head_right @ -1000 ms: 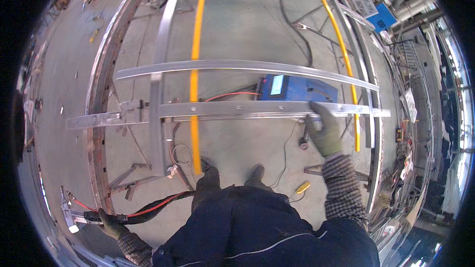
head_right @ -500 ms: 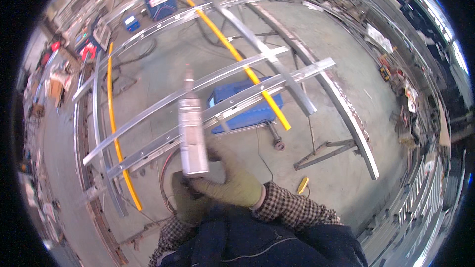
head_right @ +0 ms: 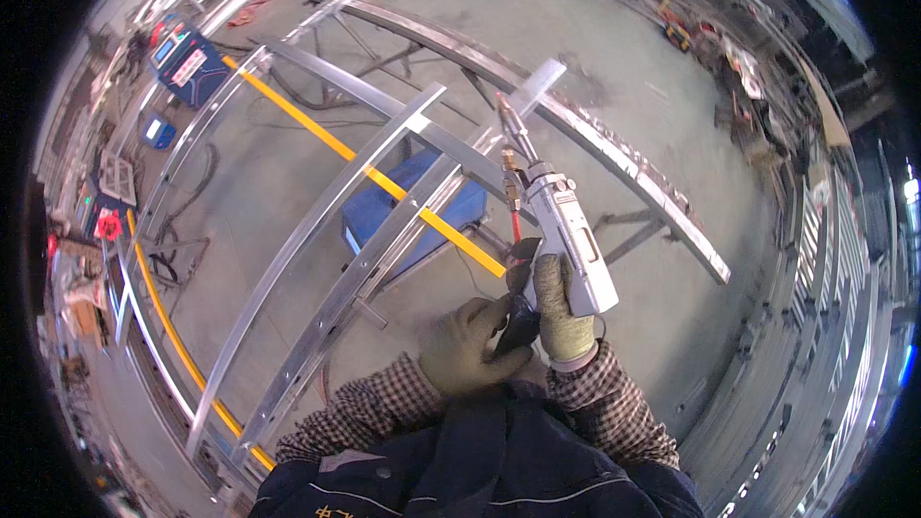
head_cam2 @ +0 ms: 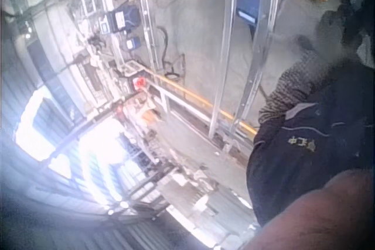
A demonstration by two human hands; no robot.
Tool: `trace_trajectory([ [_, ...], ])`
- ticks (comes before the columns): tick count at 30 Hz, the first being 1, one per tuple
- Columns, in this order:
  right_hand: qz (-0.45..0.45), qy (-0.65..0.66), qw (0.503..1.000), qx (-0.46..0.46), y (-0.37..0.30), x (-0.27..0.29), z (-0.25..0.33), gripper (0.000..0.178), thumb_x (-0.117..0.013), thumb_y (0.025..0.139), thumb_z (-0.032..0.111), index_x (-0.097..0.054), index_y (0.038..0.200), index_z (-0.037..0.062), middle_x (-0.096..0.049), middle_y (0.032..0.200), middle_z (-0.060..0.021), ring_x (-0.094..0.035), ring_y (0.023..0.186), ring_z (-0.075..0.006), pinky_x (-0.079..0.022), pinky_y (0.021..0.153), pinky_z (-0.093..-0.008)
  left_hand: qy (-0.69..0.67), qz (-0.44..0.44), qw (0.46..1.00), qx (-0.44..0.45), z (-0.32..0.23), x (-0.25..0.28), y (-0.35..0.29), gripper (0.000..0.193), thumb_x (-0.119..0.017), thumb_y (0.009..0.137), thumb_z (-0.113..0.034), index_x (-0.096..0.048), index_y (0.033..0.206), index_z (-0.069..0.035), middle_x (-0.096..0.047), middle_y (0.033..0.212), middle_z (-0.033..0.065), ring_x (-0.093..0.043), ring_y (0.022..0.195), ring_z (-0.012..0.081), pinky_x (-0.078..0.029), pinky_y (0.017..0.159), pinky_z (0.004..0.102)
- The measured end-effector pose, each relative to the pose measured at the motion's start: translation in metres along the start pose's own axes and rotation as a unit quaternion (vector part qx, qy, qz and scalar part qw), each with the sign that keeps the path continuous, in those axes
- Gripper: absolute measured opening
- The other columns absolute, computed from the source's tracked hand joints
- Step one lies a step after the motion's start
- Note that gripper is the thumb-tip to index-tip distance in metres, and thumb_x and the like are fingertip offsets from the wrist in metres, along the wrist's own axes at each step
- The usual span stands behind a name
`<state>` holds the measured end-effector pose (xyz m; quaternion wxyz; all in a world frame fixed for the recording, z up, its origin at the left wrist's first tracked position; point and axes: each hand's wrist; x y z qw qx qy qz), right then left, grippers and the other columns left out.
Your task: The person positions a metal bar onto a frame, then uses a welding torch to tack weld the bar at multiple joints. The person repositions the bar and continues welding additional joints to secure the frame.
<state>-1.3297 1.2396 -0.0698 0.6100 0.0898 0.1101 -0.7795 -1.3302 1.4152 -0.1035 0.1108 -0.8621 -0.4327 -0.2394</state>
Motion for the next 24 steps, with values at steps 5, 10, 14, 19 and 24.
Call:
trace_trajectory([
  [5, -0.013, -0.073, 0.995, -0.061, 0.028, 0.03, -0.002, 0.043, -0.074, 0.106, 0.039, -0.067, 0.127, 0.0032, -0.072, 0.106, -0.0054, -0.068, 0.085, -0.014, -0.055, 0.073, -0.0306, 0.04, -0.111, 0.991, -0.064, 0.061, 0.099, 0.051, 0.04, -0.079, 0.094, -0.028, -0.074, 0.125, -0.003, -0.076, 0.117, 0.0169, -0.073, 0.106, 0.0368, -0.057, 0.094, 0.0452],
  [10, 0.0, -0.079, 0.996, -0.031, 0.075, 0.053, 0.015, 0.046, -0.079, 0.101, 0.043, -0.069, 0.121, 0.002, -0.072, 0.095, -0.0066, -0.069, 0.079, -0.0157, -0.056, 0.068, -0.0317, 0.25, -0.079, 0.964, -0.03, 0.096, 0.18, 0.139, 0.048, -0.079, 0.093, -0.03, -0.071, 0.133, -0.004, -0.071, 0.133, 0.0186, -0.069, 0.121, 0.0379, -0.055, 0.105, 0.0458],
  [14, -0.065, -0.166, 0.983, 0.048, 0.12, 0.068, 0.043, 0.055, -0.069, 0.103, 0.055, -0.072, 0.103, 0.0003, -0.068, 0.077, -0.0066, -0.064, 0.064, -0.0152, -0.049, 0.056, -0.0284, 0.338, 0.059, 0.938, -0.042, 0.1, 0.185, 0.194, 0.074, -0.083, 0.088, -0.044, -0.062, 0.148, -0.006, -0.059, 0.154, 0.0143, -0.056, 0.142, 0.0368, -0.046, 0.12, 0.0467],
  [19, -0.095, -0.16, 0.981, 0.053, 0.173, 0.113, 0.079, 0.045, -0.073, 0.102, 0.045, -0.074, 0.106, 0.0009, -0.072, 0.082, -0.0079, -0.068, 0.067, -0.0169, -0.053, 0.059, -0.0304, 0.407, 0.133, 0.903, -0.042, 0.113, 0.162, 0.239, 0.088, -0.084, 0.083, -0.052, -0.056, 0.153, -0.007, -0.053, 0.159, 0.0163, -0.045, 0.153, 0.0359, -0.036, 0.128, 0.0478],
  [24, -0.069, -0.229, 0.967, -0.084, 0.19, 0.143, 0.069, 0.041, -0.078, 0.1, 0.042, -0.074, 0.104, 0.0021, -0.07, 0.076, -0.005, -0.067, 0.066, -0.0147, -0.05, 0.058, -0.0292, 0.401, 0.169, 0.9, 0.008, 0.118, 0.155, 0.251, 0.087, -0.088, 0.08, -0.05, -0.059, 0.149, -0.007, -0.056, 0.155, 0.0168, -0.048, 0.149, 0.0361, -0.038, 0.127, 0.0477],
])
Point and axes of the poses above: each hand's wrist, its own y-axis towards the middle knuckle, its own x-axis out of the back of the hand, z = x × y
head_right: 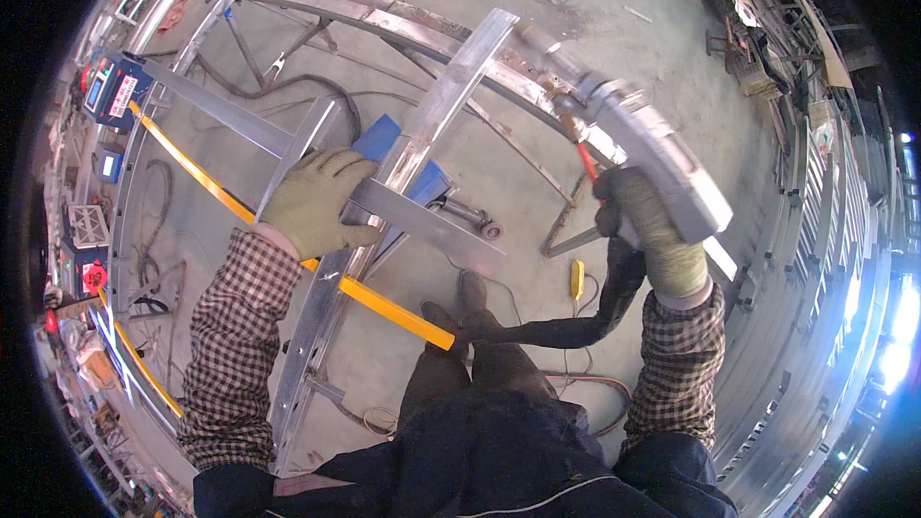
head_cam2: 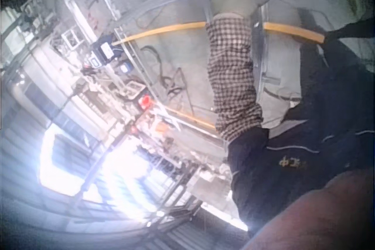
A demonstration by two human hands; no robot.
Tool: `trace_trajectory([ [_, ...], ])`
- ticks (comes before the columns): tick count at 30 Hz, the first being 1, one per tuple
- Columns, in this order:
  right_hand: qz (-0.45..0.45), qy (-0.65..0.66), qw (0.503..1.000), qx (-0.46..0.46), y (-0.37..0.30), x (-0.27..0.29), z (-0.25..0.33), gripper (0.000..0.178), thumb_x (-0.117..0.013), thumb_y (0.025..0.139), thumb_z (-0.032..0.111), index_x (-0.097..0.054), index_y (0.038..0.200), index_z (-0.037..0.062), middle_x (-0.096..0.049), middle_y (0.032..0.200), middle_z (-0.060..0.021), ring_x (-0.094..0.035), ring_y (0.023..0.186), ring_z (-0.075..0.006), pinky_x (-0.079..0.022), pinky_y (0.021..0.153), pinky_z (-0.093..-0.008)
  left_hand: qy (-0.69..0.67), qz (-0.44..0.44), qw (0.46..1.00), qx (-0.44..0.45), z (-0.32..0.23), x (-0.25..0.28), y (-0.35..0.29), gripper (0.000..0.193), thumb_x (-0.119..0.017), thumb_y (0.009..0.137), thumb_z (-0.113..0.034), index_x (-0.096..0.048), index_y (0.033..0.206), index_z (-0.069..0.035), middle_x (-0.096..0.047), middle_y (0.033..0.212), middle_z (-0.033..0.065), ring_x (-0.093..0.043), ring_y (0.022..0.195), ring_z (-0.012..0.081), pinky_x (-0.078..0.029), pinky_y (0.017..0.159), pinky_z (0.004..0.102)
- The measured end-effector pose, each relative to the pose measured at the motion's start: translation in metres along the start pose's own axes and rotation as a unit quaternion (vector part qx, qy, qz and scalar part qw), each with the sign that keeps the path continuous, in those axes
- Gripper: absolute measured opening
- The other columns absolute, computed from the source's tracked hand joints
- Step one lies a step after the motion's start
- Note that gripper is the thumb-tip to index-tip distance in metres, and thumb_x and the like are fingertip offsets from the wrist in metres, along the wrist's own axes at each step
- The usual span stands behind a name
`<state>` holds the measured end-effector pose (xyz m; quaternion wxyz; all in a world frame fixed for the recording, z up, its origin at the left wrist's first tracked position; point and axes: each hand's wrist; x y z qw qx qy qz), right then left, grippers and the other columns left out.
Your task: The person positions a metal bar onto a frame, then uses a welding torch to tack weld the bar at multiple joints. The person repositions the bar and continues welding additional joints to secure the frame.
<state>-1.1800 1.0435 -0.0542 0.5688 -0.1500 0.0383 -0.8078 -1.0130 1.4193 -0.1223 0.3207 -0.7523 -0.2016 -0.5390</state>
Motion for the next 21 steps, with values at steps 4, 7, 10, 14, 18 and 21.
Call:
trace_trajectory([
  [4, 0.124, -0.033, 0.991, -0.024, 0.015, -0.007, -0.026, 0.03, -0.083, 0.1, 0.027, -0.075, 0.116, 0.0027, -0.073, 0.087, -0.0041, -0.068, 0.077, -0.0129, -0.055, 0.066, -0.0275, -0.011, 0.013, 1.0, 0.003, 0.002, 0.001, 0.002, 0.084, -0.091, 0.076, -0.046, -0.061, 0.144, -0.005, -0.059, 0.147, 0.0165, -0.052, 0.144, 0.0368, -0.041, 0.124, 0.0482],
  [7, 0.193, -0.075, 0.978, 0.0, 0.02, -0.014, -0.04, 0.042, -0.083, 0.1, 0.025, -0.071, 0.133, 0.0009, -0.077, 0.116, -0.01, -0.072, 0.098, -0.0193, -0.06, 0.084, -0.0334, -0.016, 0.024, 1.0, 0.006, 0.004, 0.001, 0.005, 0.083, -0.092, 0.074, -0.046, -0.062, 0.141, -0.005, -0.061, 0.144, 0.0164, -0.054, 0.14, 0.0375, -0.042, 0.122, 0.0485],
  [10, 0.221, -0.117, 0.968, 0.031, 0.025, -0.019, -0.049, 0.052, -0.083, 0.1, 0.023, -0.065, 0.143, 0.001, -0.073, 0.134, -0.0135, -0.071, 0.119, -0.0252, -0.057, 0.1, -0.0365, -0.02, 0.006, 1.0, -0.009, 0.005, 0.002, 0.006, 0.083, -0.092, 0.074, -0.045, -0.063, 0.14, -0.004, -0.061, 0.143, 0.0162, -0.055, 0.138, 0.0376, -0.042, 0.121, 0.0483],
  [14, 0.24, -0.106, 0.958, 0.112, 0.04, -0.028, -0.061, 0.052, -0.082, 0.1, 0.022, -0.065, 0.145, 0.0022, -0.071, 0.14, -0.0165, -0.07, 0.124, -0.0275, -0.056, 0.105, -0.0376, 0.007, -0.007, 1.0, -0.018, 0.004, 0.002, 0.005, 0.082, -0.092, 0.075, -0.045, -0.063, 0.14, -0.004, -0.061, 0.144, 0.0159, -0.055, 0.137, 0.0376, -0.043, 0.12, 0.048],
  [18, 0.263, -0.139, 0.942, 0.156, 0.054, -0.041, -0.07, 0.053, -0.082, 0.1, 0.023, -0.065, 0.146, 0.0032, -0.07, 0.142, -0.017, -0.07, 0.124, -0.0287, -0.056, 0.105, -0.0381, -0.048, 0.007, 0.999, -0.021, 0.014, 0.008, 0.011, 0.07, -0.09, 0.079, -0.04, -0.067, 0.135, -0.006, -0.065, 0.138, 0.0134, -0.06, 0.129, 0.0361, -0.049, 0.113, 0.0477],
  [21, 0.277, -0.116, 0.95, 0.091, 0.052, -0.046, -0.068, 0.053, -0.082, 0.1, 0.023, -0.065, 0.147, 0.0032, -0.071, 0.14, -0.0155, -0.07, 0.121, -0.0271, -0.056, 0.103, -0.0376, -0.063, 0.02, 0.997, -0.035, 0.016, 0.011, 0.014, 0.058, -0.089, 0.082, -0.035, -0.071, 0.13, -0.008, -0.069, 0.129, 0.0105, -0.065, 0.12, 0.0347, -0.053, 0.106, 0.0477],
])
Point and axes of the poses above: each hand's wrist, its own y-axis towards the middle knuckle, its own x-axis out of the back of the hand, z = x × y
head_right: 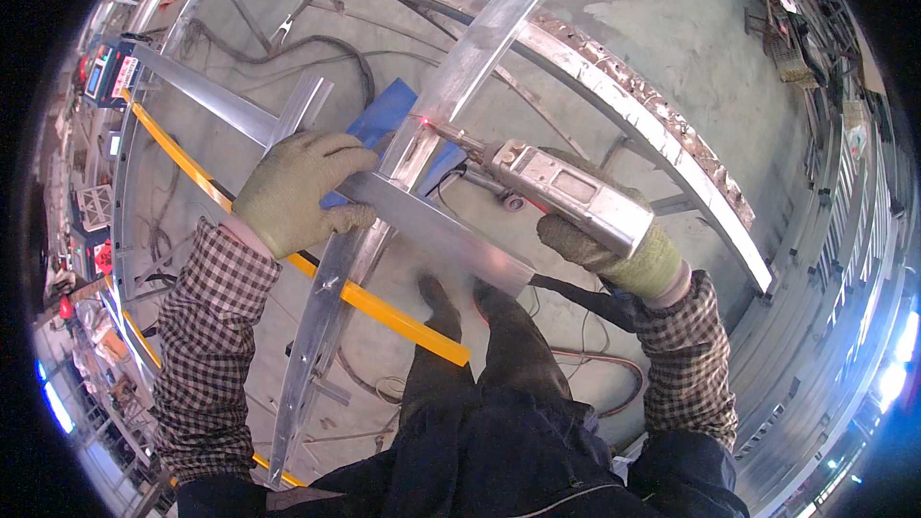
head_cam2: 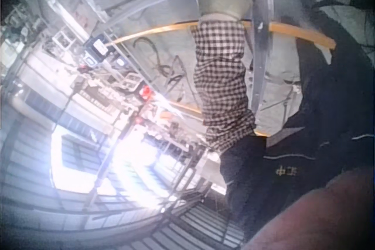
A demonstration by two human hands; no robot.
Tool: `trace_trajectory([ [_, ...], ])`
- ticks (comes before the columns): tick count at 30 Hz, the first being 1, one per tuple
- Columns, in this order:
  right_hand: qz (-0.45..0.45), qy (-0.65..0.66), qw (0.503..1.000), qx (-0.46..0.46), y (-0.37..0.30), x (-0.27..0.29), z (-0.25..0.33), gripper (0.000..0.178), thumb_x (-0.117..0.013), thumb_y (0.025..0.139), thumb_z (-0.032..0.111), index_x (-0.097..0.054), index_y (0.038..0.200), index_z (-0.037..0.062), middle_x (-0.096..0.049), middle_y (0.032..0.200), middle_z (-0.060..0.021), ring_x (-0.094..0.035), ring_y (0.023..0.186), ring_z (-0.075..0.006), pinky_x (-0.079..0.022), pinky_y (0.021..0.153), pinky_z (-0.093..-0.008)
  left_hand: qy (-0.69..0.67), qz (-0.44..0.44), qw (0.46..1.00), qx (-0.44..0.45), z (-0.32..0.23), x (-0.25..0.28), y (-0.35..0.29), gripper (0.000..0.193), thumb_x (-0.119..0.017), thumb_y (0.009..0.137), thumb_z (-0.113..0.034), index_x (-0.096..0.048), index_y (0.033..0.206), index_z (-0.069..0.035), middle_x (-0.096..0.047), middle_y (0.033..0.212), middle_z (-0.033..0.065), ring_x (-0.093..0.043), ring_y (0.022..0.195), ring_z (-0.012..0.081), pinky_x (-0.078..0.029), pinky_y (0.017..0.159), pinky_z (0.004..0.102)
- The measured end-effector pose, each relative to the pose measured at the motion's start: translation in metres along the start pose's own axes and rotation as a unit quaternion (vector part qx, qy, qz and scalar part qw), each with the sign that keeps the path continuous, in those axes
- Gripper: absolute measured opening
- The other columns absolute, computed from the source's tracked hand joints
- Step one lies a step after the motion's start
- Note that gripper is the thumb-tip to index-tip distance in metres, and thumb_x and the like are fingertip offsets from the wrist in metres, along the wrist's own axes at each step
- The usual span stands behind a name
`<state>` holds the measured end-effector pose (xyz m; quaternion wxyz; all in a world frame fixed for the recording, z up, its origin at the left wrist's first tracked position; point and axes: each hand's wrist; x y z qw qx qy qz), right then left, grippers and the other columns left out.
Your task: The person positions a metal bar onto a frame, then uses a welding torch to tack weld the bar at multiple joints. The person repositions the bar and continues welding additional joints to secure the frame.
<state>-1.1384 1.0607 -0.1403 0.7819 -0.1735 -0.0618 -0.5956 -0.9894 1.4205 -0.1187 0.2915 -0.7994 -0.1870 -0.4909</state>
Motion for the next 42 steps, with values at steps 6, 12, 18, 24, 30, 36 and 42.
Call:
trace_trajectory([
  [6, -0.023, 0.116, 0.977, -0.179, -0.016, -0.008, 0.025, 0.058, -0.082, 0.1, 0.021, -0.06, 0.152, 0.0052, -0.07, 0.112, 0.0008, -0.061, 0.085, -0.0068, -0.054, 0.073, -0.0253, 0.018, 0.025, 0.999, -0.038, 0.0, 0.006, 0.008, 0.043, -0.083, 0.089, -0.03, -0.074, 0.125, -0.009, -0.072, 0.122, 0.0093, -0.068, 0.115, 0.0334, -0.055, 0.1, 0.0471],
  [12, -0.063, 0.042, 0.983, -0.166, -0.02, -0.015, 0.02, 0.051, -0.085, 0.1, 0.029, -0.067, 0.141, 0.0043, -0.073, 0.096, 0.0002, -0.066, 0.079, -0.0082, -0.055, 0.068, -0.0267, 0.042, 0.015, 0.998, -0.05, 0.005, -0.004, 0.01, 0.036, -0.078, 0.095, -0.025, -0.074, 0.127, -0.009, -0.071, 0.124, 0.0101, -0.069, 0.115, 0.0331, -0.056, 0.1, 0.0465],
  [18, -0.08, 0.039, 0.984, -0.152, -0.026, -0.016, 0.011, 0.036, -0.084, 0.099, 0.029, -0.07, 0.119, 0.0035, -0.072, 0.086, -0.0059, -0.068, 0.07, -0.0146, -0.054, 0.06, -0.0304, 0.011, 0.004, 1.0, -0.018, 0.005, -0.013, 0.007, 0.035, -0.076, 0.096, -0.022, -0.074, 0.129, -0.008, -0.07, 0.126, 0.0102, -0.07, 0.113, 0.0319, -0.058, 0.1, 0.0442],
  [24, -0.091, 0.026, 0.984, -0.148, -0.028, -0.02, 0.017, 0.038, -0.081, 0.1, 0.035, -0.072, 0.118, 0.003, -0.073, 0.087, -0.006, -0.067, 0.069, -0.0143, -0.052, 0.06, -0.0306, 0.049, -0.048, 0.996, -0.054, 0.007, -0.015, 0.005, 0.036, -0.076, 0.096, -0.021, -0.074, 0.129, -0.009, -0.07, 0.125, 0.0085, -0.067, 0.12, 0.0311, -0.058, 0.103, 0.0439],
  [30, -0.168, -0.044, 0.968, -0.183, -0.056, -0.029, 0.049, 0.033, -0.077, 0.1, 0.033, -0.076, 0.111, 0.003, -0.075, 0.086, -0.0045, -0.067, 0.066, -0.0134, -0.052, 0.057, -0.0292, 0.125, -0.049, 0.986, -0.093, 0.003, -0.02, -0.012, 0.065, -0.088, 0.083, -0.036, -0.07, 0.138, -0.007, -0.066, 0.139, 0.009, -0.06, 0.136, 0.0287, -0.053, 0.113, 0.0428],
  [36, -0.167, 0.028, 0.952, -0.257, -0.087, -0.047, 0.052, 0.04, -0.076, 0.102, 0.042, -0.075, 0.109, 0.0027, -0.074, 0.085, -0.007, -0.071, 0.071, -0.0156, -0.053, 0.057, -0.0295, 0.114, -0.094, 0.985, -0.091, 0.0, -0.025, -0.018, 0.085, -0.096, 0.07, -0.038, -0.064, 0.143, -0.008, -0.063, 0.139, 0.007, -0.06, 0.134, 0.026, -0.052, 0.114, 0.0408],
  [42, -0.133, -0.095, 0.963, -0.212, -0.1, -0.064, 0.06, 0.04, -0.076, 0.102, 0.042, -0.074, 0.11, 0.003, -0.074, 0.086, -0.0069, -0.071, 0.072, -0.0156, -0.054, 0.058, -0.0296, 0.075, -0.068, 0.991, -0.085, 0.004, -0.025, -0.016, 0.087, -0.097, 0.07, -0.037, -0.063, 0.145, -0.007, -0.062, 0.14, 0.0072, -0.059, 0.134, 0.0273, -0.052, 0.115, 0.0392],
])
Point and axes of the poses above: each hand's wrist, its own y-axis towards the middle knuckle, its own x-axis out of the back of the hand, z = x × y
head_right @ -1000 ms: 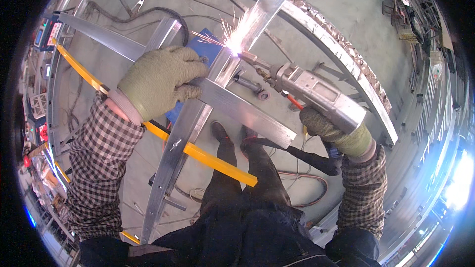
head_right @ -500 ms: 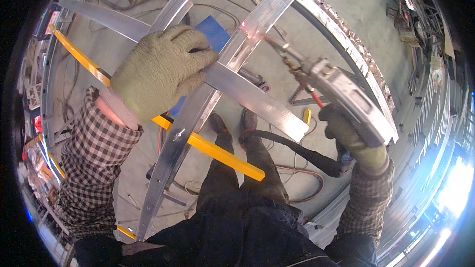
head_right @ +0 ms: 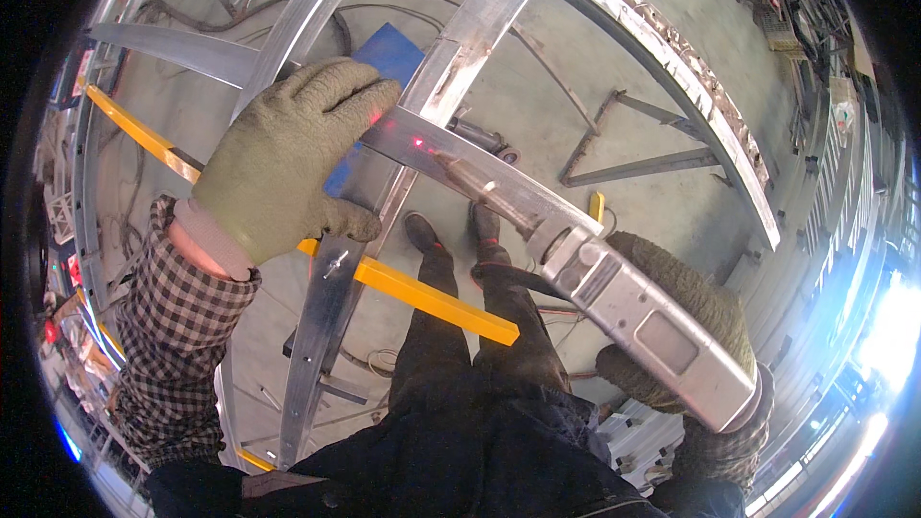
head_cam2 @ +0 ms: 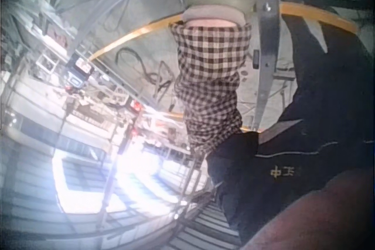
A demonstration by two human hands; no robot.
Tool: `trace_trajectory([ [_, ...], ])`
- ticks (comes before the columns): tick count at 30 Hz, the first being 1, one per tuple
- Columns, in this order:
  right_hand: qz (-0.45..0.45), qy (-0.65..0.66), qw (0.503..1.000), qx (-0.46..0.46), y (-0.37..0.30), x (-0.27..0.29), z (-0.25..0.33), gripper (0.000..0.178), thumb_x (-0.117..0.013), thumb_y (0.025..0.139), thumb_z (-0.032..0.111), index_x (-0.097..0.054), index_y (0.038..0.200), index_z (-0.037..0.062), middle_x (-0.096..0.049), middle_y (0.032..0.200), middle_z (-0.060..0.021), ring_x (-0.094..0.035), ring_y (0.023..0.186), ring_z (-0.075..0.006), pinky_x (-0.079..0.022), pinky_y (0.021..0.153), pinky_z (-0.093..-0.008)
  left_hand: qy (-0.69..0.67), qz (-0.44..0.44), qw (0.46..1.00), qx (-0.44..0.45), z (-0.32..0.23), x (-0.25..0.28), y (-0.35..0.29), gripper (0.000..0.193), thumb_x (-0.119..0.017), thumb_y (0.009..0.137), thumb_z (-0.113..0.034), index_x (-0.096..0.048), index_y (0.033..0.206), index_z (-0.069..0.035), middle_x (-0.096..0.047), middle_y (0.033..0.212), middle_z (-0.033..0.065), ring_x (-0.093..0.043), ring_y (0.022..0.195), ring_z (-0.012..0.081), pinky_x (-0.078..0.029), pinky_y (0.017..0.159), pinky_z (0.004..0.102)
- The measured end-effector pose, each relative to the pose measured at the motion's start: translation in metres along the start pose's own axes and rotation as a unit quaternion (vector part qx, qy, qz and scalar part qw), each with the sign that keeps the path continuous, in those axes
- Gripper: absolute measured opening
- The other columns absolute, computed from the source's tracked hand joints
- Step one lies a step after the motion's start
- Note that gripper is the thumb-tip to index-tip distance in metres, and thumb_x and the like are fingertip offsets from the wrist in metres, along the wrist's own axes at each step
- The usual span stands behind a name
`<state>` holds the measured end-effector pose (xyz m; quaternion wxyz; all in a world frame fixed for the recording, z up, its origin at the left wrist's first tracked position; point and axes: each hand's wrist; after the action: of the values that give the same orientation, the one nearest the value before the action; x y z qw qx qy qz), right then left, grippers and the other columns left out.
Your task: The person positions a metal bar onto a frame, then uses a welding torch to tack weld the bar at multiple joints. The person repositions the bar and continues welding additional joints to secure the frame.
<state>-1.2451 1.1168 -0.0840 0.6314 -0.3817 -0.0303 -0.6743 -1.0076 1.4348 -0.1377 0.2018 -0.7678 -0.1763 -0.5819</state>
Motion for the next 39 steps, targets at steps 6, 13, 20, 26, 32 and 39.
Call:
trace_trajectory([
  [6, 0.01, -0.032, 0.999, 0.005, -0.003, -0.009, 0.011, 0.04, -0.076, 0.102, 0.042, -0.074, 0.111, 0.0032, -0.074, 0.087, -0.0068, -0.071, 0.073, -0.0156, -0.054, 0.059, -0.0298, -0.021, 0.004, 1.0, 0.021, -0.001, -0.002, -0.005, 0.096, -0.101, 0.063, -0.032, -0.062, 0.148, -0.008, -0.059, 0.15, 0.0119, -0.055, 0.143, 0.0349, -0.05, 0.12, 0.0482],
  [13, 0.018, -0.055, 0.998, -0.001, -0.003, -0.017, 0.021, 0.039, -0.076, 0.102, 0.041, -0.074, 0.112, 0.0035, -0.074, 0.089, -0.0067, -0.071, 0.075, -0.0157, -0.054, 0.061, -0.0299, 0.034, -0.011, 0.999, -0.004, -0.001, -0.009, -0.025, 0.089, -0.089, 0.076, -0.053, -0.064, 0.15, -0.011, -0.053, 0.163, 0.0119, -0.045, 0.154, 0.0327, -0.044, 0.124, 0.0508],
  [20, 0.024, -0.067, 0.997, -0.008, -0.003, -0.022, 0.031, 0.039, -0.076, 0.102, 0.041, -0.073, 0.113, 0.0038, -0.073, 0.09, -0.0066, -0.071, 0.076, -0.0157, -0.055, 0.062, -0.03, 0.043, -0.042, 0.998, -0.02, -0.003, -0.017, -0.038, 0.087, -0.082, 0.08, -0.061, -0.066, 0.147, -0.008, -0.053, 0.161, 0.0145, -0.041, 0.157, 0.0334, -0.041, 0.126, 0.0516],
  [26, 0.026, -0.071, 0.997, -0.01, -0.007, -0.027, 0.035, 0.039, -0.076, 0.102, 0.041, -0.073, 0.114, 0.004, -0.073, 0.091, -0.0065, -0.071, 0.077, -0.0158, -0.055, 0.063, -0.0301, 0.046, -0.023, 0.999, -0.011, -0.009, -0.006, -0.023, 0.09, -0.087, 0.077, -0.06, -0.066, 0.145, -0.006, -0.059, 0.151, 0.0193, -0.049, 0.15, 0.0362, -0.049, 0.119, 0.0505],
  [32, 0.024, -0.065, 0.997, -0.018, -0.01, -0.029, 0.032, 0.039, -0.076, 0.102, 0.041, -0.072, 0.115, 0.0042, -0.073, 0.093, -0.0064, -0.071, 0.078, -0.0158, -0.055, 0.065, -0.0302, 0.121, 0.012, 0.99, -0.066, 0.019, 0.016, 0.002, 0.063, -0.079, 0.092, -0.028, -0.061, 0.148, -0.006, -0.065, 0.145, 0.0099, -0.059, 0.14, 0.0266, -0.053, 0.114, 0.0427],
  [39, 0.026, -0.056, 0.998, -0.008, -0.005, -0.034, 0.03, 0.039, -0.075, 0.102, 0.04, -0.072, 0.116, 0.0045, -0.073, 0.094, -0.0063, -0.071, 0.08, -0.0158, -0.056, 0.066, -0.0304, 0.295, 0.08, 0.947, -0.099, 0.019, -0.002, 0.038, 0.033, -0.07, 0.091, -0.013, -0.07, 0.123, -0.01, -0.074, 0.119, 0.0091, -0.067, 0.125, 0.022, -0.055, 0.104, 0.0377],
])
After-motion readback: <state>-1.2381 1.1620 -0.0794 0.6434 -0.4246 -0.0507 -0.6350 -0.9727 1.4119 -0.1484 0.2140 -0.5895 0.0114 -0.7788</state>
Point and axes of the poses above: each hand's wrist, its own y-axis towards the middle knuckle, its own x-axis out of the back of the hand, z = x × y
